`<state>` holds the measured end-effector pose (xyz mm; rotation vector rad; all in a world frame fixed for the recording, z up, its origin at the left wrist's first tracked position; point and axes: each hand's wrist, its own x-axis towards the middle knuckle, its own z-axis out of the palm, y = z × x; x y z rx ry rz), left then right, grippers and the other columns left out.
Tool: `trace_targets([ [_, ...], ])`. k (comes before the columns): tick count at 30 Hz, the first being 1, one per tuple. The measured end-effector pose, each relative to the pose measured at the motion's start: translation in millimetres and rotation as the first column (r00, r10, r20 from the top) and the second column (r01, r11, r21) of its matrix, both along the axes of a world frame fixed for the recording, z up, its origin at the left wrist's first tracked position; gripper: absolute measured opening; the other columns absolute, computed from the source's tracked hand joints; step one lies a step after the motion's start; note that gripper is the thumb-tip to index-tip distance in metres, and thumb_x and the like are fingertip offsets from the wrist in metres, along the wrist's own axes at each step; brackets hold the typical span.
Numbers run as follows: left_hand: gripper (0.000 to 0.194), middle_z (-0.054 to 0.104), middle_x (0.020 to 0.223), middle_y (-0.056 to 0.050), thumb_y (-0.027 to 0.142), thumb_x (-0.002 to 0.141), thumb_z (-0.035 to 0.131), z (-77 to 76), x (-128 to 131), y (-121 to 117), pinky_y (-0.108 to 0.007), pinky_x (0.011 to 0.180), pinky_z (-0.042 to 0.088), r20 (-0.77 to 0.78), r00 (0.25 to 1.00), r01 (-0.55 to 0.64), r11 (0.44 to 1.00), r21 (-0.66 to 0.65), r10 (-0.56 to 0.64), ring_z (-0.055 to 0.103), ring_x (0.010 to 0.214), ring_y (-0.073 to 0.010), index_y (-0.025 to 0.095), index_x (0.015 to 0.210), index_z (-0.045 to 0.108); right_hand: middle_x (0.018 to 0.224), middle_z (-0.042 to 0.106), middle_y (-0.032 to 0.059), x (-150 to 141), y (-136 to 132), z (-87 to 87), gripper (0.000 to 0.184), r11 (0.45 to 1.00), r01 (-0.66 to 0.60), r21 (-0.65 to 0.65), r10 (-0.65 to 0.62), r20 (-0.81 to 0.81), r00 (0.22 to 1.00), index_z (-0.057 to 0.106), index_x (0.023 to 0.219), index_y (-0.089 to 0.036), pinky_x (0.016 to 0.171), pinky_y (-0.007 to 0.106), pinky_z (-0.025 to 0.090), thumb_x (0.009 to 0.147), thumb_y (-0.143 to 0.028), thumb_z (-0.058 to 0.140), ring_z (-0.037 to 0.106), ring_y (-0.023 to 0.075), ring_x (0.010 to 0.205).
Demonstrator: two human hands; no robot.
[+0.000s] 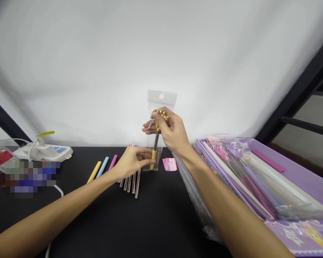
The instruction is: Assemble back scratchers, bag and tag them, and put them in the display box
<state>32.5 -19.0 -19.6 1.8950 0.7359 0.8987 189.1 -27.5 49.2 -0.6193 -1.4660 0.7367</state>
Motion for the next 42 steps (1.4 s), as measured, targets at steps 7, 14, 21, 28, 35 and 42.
trace_targets([
  [7, 0.010, 0.076, 0.087, -0.008, 0.010, 0.076, 0.070, -3.8, -4.3, 2.7, -0.025, 0.078, 0.057, 0.015, 1.000, 0.026, 0.999, 0.023, -0.026, 0.073, 0.084, -0.0196, 0.010, 0.087, 0.071, 0.073, 0.072, 0.0021, -9.0, -1.0, 1.0, 0.031, 1.000, -0.010, -0.011, 0.010, 0.018, 1.000, 0.055, 0.092, -0.020, 0.065, 0.034, 0.063, 0.087, -0.049, 0.061, 0.073, 0.0187, 0.067],
  [14, 0.014, 0.076, 0.090, -0.009, 0.013, 0.076, 0.072, -9.0, -6.2, 3.3, -0.026, 0.081, 0.058, 0.046, 0.999, 0.026, 0.998, -0.057, -0.023, 0.073, 0.087, -0.0206, 0.010, 0.090, 0.072, 0.072, 0.071, 0.0013, -12.4, 0.9, -3.5, 0.031, 0.999, -0.028, -0.016, 0.028, 0.013, 1.000, 0.054, 0.093, -0.020, 0.063, 0.034, 0.062, 0.087, -0.049, 0.061, 0.072, 0.0181, 0.065],
  [21, 0.020, 0.076, 0.092, -0.009, 0.015, 0.077, 0.072, -8.3, -8.0, 3.1, -0.029, 0.082, 0.058, 0.018, 0.998, 0.055, 0.997, -0.053, -0.054, 0.073, 0.087, -0.0215, 0.010, 0.097, 0.073, 0.072, 0.071, 0.0019, -14.5, 0.4, -6.3, 0.031, 0.999, -0.034, -0.037, 0.034, 0.000, 0.999, 0.054, 0.094, -0.019, 0.065, 0.035, 0.063, 0.088, -0.049, 0.060, 0.072, 0.0189, 0.066],
  [28, 0.032, 0.075, 0.100, -0.010, 0.020, 0.078, 0.071, -11.3, -7.9, 4.9, -0.034, 0.087, 0.057, 0.021, 0.996, 0.086, 0.994, -0.073, -0.085, 0.072, 0.092, -0.0233, 0.012, 0.110, 0.072, 0.071, 0.070, 0.0026, -15.4, 0.6, -8.4, 0.035, 0.998, -0.013, -0.056, 0.013, 0.000, 1.000, 0.054, 0.092, -0.018, 0.065, 0.035, 0.062, 0.086, -0.051, 0.061, 0.072, 0.0188, 0.065],
  [35, 0.034, 0.076, 0.099, -0.009, 0.023, 0.080, 0.070, -15.6, -8.6, 7.0, -0.034, 0.087, 0.057, -0.001, 0.995, 0.099, 0.994, -0.040, -0.099, 0.072, 0.092, -0.0231, 0.012, 0.111, 0.071, 0.071, 0.070, 0.0026, -15.1, 2.5, -11.0, 0.036, 0.998, -0.006, -0.065, 0.006, -0.002, 1.000, 0.054, 0.092, -0.019, 0.065, 0.035, 0.062, 0.085, -0.053, 0.061, 0.072, 0.0186, 0.065],
  [42, 0.026, 0.076, 0.098, -0.008, 0.024, 0.083, 0.066, -17.6, -11.4, 9.0, -0.033, 0.085, 0.057, -0.038, 0.990, 0.137, 0.990, 0.037, -0.135, 0.072, 0.090, -0.0224, 0.013, 0.106, 0.073, 0.070, 0.070, 0.0028, -17.1, 3.1, -13.0, 0.035, 0.997, -0.028, -0.072, 0.028, -0.003, 1.000, 0.054, 0.091, -0.018, 0.063, 0.034, 0.062, 0.085, -0.053, 0.061, 0.072, 0.0184, 0.063],
])
